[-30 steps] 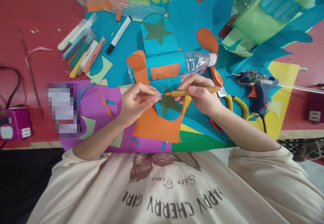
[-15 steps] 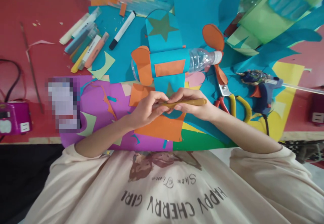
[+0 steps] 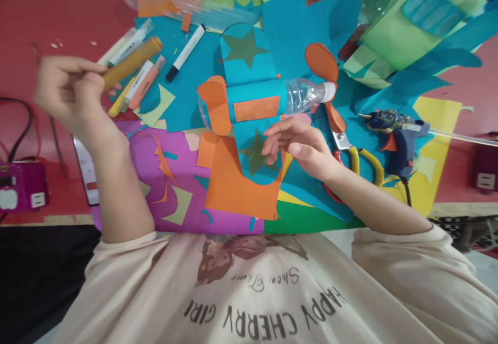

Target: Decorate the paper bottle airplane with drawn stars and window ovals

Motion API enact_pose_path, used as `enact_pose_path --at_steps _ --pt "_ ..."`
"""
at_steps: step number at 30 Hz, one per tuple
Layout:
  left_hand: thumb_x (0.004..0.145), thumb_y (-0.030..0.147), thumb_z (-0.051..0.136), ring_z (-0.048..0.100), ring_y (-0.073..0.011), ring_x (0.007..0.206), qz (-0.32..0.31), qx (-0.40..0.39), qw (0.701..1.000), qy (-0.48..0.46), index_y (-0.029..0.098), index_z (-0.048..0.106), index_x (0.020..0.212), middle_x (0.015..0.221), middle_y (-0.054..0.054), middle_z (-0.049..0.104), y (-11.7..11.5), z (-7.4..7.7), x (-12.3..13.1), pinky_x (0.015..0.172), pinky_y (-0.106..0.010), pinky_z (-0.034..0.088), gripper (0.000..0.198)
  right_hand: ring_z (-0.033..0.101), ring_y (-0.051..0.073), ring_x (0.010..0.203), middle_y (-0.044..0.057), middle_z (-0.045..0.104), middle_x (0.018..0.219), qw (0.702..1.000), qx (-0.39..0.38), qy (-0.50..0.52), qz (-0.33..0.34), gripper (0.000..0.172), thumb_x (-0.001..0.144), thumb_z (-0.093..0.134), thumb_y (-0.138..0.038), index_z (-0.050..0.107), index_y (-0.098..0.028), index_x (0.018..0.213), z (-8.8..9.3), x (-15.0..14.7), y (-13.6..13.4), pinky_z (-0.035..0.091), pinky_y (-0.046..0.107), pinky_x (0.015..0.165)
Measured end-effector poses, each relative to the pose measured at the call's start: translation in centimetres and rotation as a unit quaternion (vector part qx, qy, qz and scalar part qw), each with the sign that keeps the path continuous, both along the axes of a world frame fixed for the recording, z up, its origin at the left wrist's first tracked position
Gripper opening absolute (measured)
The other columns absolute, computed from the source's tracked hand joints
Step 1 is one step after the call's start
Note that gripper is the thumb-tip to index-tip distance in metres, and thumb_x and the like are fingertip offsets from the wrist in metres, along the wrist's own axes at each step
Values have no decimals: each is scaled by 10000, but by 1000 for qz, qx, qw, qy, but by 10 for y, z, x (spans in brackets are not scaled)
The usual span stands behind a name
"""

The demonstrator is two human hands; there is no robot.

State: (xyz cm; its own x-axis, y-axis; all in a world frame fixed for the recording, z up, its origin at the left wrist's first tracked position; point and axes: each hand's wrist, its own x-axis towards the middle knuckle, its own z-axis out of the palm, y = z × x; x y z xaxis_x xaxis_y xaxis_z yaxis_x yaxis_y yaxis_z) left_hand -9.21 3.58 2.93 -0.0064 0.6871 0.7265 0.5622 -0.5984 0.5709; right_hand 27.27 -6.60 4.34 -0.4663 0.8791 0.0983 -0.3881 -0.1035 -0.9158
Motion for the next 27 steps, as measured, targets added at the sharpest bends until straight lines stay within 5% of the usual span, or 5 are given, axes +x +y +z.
enact_pose_path --at_steps 2,8,15,20,27 --pt "732 20 614 565 -86 673 56 -66 996 38 148 678 783 693 75 612 13 -6 -19 612 -233 474 152 698 81 669 -11 731 844 1000 7 -5 -8 315 880 696 -443 668 -186 1061 -1 1 1 569 196 629" --pt "696 -34 703 542 -205 937 219 -227 929 194 162 657 928 886 38 635 11 -19 -24 1006 -454 415 306 701 79 664 -14 734 830 999 27 -23 -22 310 881 693 -441 672 -183 1050 -1 3 3 565 187 605" --pt "699 -23 723 510 -280 1068 266 -285 894 219 139 643 971 953 -28 610 10 -15 -8 991 -500 409 327 695 79 654 -14 730 818 998 27 -49 -28 350 862 702 -481 662 -177 1031 0 4 5 563 186 600" --pt "760 97 741 520 -280 1018 253 -265 908 204 170 638 861 842 -17 616 10 -20 -10 1004 -519 367 161 693 80 655 -12 729 822 998 23 -54 -34 355 871 691 -489 654 -177 1034 0 5 5 561 191 600" --pt "728 96 665 575 -246 908 252 -253 915 190 173 636 891 859 -15 648 8 -24 -7 891 -442 433 183 693 79 690 -14 720 843 998 13 -54 -19 315 885 688 -448 648 -182 1049 1 6 4 572 196 637"
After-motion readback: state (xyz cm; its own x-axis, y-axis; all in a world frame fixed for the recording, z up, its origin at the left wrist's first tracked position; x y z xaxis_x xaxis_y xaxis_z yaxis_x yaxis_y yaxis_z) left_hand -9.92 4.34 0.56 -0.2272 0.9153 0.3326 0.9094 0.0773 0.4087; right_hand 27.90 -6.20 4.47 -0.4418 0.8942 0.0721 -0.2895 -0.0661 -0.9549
